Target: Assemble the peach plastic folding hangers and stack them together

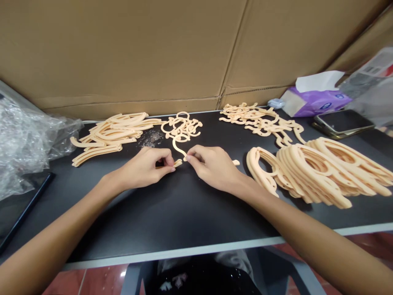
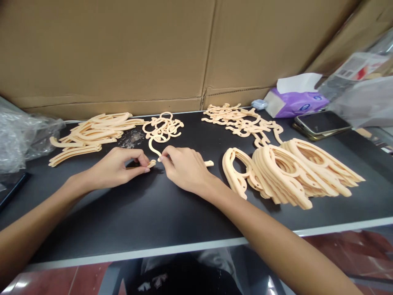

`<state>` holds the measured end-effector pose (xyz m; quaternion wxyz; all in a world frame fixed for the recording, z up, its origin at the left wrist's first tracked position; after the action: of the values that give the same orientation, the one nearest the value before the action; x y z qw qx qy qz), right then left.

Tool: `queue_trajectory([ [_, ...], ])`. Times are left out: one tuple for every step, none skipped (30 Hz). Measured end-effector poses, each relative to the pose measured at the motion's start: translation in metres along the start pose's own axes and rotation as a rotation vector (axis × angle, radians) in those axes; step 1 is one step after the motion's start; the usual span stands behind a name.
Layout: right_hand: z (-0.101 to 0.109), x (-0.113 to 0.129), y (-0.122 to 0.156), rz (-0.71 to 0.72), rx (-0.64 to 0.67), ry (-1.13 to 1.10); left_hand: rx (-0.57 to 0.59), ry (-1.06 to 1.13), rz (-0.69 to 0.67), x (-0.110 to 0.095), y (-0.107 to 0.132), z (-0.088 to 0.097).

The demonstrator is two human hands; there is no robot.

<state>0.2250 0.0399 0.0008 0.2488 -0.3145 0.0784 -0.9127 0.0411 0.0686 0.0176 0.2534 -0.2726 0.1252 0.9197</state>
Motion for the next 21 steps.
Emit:
queue_trajectory([
  [-0.0003,0.0001,0.0000,0.002,-0.010,-0.013,-0.017,0.011,-0.010,-0.0004,-0.0001,-0.0006],
  [-0.0001,0.0005,0.0000,0.007,-0.027,-0.026,-0.033,0.027,-0.018,-0.0005,-0.0001,-0.0010],
  [0.0004,0.0011,0.0000,0.014,-0.044,-0.036,-0.043,0.042,-0.025,-0.0006,0.0000,-0.0013],
  [0.0009,0.0020,0.0001,0.021,-0.051,-0.043,-0.052,0.051,-0.033,-0.0006,0.0002,-0.0014],
  [0.0013,0.0029,0.0002,0.028,-0.048,-0.046,-0.054,0.052,-0.044,-0.0009,0.0005,-0.0016],
  [0.0014,0.0039,0.0004,0.035,-0.034,-0.050,-0.050,0.043,-0.058,-0.0015,0.0008,-0.0020],
  [0.0015,0.0048,0.0005,0.044,-0.019,-0.055,-0.046,0.027,-0.075,-0.0023,0.0012,-0.0022],
  [0.0015,0.0054,0.0005,0.051,-0.007,-0.064,-0.047,0.011,-0.097,-0.0034,0.0016,-0.0023],
  [0.0016,0.0057,0.0006,0.054,0.000,-0.078,-0.049,-0.005,-0.120,-0.0045,0.0020,-0.0022],
  [0.0016,0.0056,0.0006,0.054,0.001,-0.095,-0.051,-0.021,-0.140,-0.0055,0.0023,-0.0022],
  [0.0015,0.0052,0.0006,0.051,0.003,-0.111,-0.054,-0.038,-0.156,-0.0062,0.0025,-0.0024],
  [0.0011,0.0046,0.0006,0.047,0.011,-0.121,-0.058,-0.059,-0.168,-0.0065,0.0026,-0.0026],
  [0.0006,0.0041,0.0005,0.044,0.025,-0.127,-0.059,-0.083,-0.173,-0.0065,0.0026,-0.0031],
  [0.0002,0.0036,0.0005,0.043,0.042,-0.130,-0.060,-0.110,-0.175,-0.0063,0.0025,-0.0037],
  [0.0001,0.0033,0.0006,0.043,0.056,-0.130,-0.063,-0.138,-0.173,-0.0059,0.0024,-0.0042],
  [0.0004,0.0030,0.0007,0.043,0.068,-0.131,-0.068,-0.165,-0.172,-0.0055,0.0023,-0.0048],
  [0.0011,0.0029,0.0007,0.043,0.078,-0.133,-0.072,-0.189,-0.172,-0.0053,0.0022,-0.0053],
  [0.0020,0.0029,0.0008,0.042,0.085,-0.136,-0.074,-0.206,-0.173,-0.0050,0.0022,-0.0058],
  [0.0032,0.0029,0.0009,0.038,0.089,-0.137,-0.076,-0.214,-0.176,-0.0048,0.0021,-0.0062],
  [0.0043,0.0029,0.0010,0.033,0.092,-0.136,-0.076,-0.213,-0.181,-0.0047,0.0020,-0.0065],
  [0.0055,0.0029,0.0010,0.027,0.092,-0.131,-0.074,-0.208,-0.186,-0.0045,0.0019,-0.0067],
])
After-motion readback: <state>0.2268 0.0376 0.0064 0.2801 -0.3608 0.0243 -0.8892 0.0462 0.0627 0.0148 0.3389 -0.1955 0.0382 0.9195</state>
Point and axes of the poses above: each hand's wrist, its own y-axis away from the middle knuckle, its own z-axis out of the back of the hand, x = y × z, the point moved 4 cm from there along -y, towards the middle knuckle, and after that the axes turned 12 degrees about z, right-handed, at the moved point
